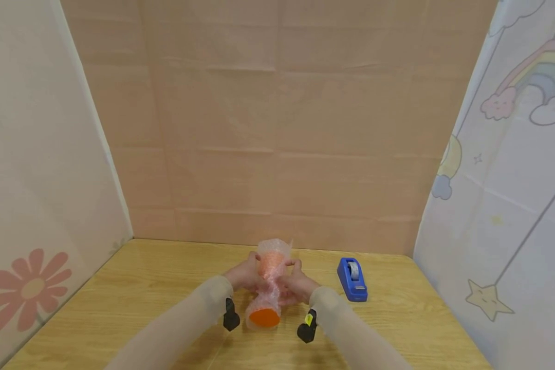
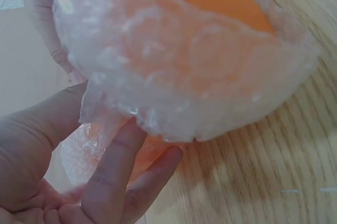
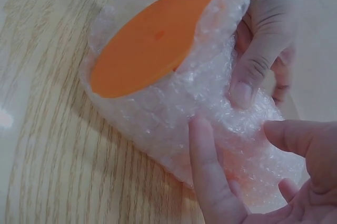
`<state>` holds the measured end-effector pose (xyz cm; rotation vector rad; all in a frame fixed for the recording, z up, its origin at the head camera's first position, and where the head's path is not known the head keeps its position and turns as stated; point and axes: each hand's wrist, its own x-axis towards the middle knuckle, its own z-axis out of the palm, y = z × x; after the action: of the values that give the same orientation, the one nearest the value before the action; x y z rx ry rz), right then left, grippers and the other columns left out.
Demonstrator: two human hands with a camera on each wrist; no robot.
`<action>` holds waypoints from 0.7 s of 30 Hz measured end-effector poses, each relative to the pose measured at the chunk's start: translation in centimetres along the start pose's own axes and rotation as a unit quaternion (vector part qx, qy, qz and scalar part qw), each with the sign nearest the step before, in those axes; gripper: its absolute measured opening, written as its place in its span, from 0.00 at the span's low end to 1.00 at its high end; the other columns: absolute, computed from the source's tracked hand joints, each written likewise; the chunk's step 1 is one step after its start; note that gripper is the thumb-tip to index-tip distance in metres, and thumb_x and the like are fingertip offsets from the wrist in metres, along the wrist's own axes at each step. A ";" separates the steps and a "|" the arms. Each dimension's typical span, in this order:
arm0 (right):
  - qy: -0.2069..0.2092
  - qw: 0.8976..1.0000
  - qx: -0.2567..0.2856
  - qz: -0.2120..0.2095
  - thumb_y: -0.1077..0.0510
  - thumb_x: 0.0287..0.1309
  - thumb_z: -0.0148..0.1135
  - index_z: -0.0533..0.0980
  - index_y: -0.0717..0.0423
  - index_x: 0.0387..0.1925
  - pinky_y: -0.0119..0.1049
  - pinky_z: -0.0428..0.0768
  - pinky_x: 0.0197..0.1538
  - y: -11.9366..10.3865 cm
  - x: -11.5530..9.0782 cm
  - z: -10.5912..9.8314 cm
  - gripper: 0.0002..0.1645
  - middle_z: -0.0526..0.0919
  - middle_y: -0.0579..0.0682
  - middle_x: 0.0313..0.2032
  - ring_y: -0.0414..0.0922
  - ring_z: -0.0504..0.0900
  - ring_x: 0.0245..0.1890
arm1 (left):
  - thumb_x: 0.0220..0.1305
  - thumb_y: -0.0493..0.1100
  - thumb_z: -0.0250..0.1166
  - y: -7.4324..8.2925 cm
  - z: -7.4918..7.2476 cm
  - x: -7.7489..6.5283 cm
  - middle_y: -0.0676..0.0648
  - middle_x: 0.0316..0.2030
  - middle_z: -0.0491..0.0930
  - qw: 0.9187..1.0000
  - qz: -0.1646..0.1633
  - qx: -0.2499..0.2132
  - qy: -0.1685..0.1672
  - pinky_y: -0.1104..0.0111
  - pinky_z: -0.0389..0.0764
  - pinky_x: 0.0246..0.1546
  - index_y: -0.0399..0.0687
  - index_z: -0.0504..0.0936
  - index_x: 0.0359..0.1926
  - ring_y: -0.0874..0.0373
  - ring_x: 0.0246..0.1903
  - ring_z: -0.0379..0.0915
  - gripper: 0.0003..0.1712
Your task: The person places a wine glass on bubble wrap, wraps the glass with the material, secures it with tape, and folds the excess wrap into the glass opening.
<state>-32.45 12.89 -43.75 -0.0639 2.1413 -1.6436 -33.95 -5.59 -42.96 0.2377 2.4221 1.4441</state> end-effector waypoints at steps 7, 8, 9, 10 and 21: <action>-0.002 1.000 -0.002 0.005 0.59 0.65 0.55 0.42 0.47 0.62 0.39 0.85 0.31 0.0 -0.1 0.1 0.37 0.72 0.60 0.39 0.47 0.76 0.27 | 0.45 0.25 0.72 -0.1 0.1 0.1 0.35 0.60 0.68 0.999 0.043 0.013 -0.029 0.61 0.82 0.30 0.52 0.49 0.75 0.53 0.27 0.72 0.60; 0.000 1.000 -0.002 0.007 0.59 0.65 0.55 0.42 0.47 0.62 0.39 0.85 0.31 0.0 -0.1 0.2 0.37 0.72 0.60 0.39 0.47 0.76 0.27 | 0.45 0.25 0.72 -0.1 0.1 0.1 0.35 0.61 0.67 0.998 0.044 0.014 -0.030 0.61 0.82 0.30 0.52 0.50 0.75 0.53 0.27 0.72 0.59; 0.001 1.000 -0.002 0.009 0.59 0.65 0.55 0.42 0.47 0.62 0.39 0.85 0.31 0.0 -0.1 0.2 0.37 0.72 0.60 0.40 0.47 0.76 0.27 | 0.46 0.25 0.72 -0.1 0.1 0.0 0.35 0.62 0.67 0.999 0.043 0.013 -0.031 0.61 0.82 0.31 0.53 0.51 0.75 0.53 0.27 0.72 0.59; 0.002 1.000 -0.002 0.010 0.59 0.65 0.55 0.42 0.47 0.62 0.40 0.85 0.31 0.0 -0.1 0.2 0.37 0.72 0.61 0.40 0.47 0.76 0.27 | 0.46 0.26 0.72 -0.1 0.2 0.1 0.36 0.62 0.67 0.999 0.041 0.012 -0.030 0.60 0.82 0.31 0.54 0.51 0.75 0.53 0.26 0.72 0.59; -0.003 1.000 0.008 0.007 0.60 0.65 0.55 0.43 0.47 0.61 0.38 0.84 0.30 -0.3 0.0 0.2 0.35 0.72 0.60 0.39 0.47 0.75 0.27 | 0.50 0.35 0.74 -0.3 0.2 0.5 0.36 0.61 0.69 0.998 0.045 0.025 -0.026 0.63 0.81 0.29 0.54 0.51 0.75 0.53 0.28 0.73 0.56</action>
<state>-32.42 12.69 -43.53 -0.0479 2.1200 -1.6502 -34.35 -5.39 -43.40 0.3959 2.4372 1.3974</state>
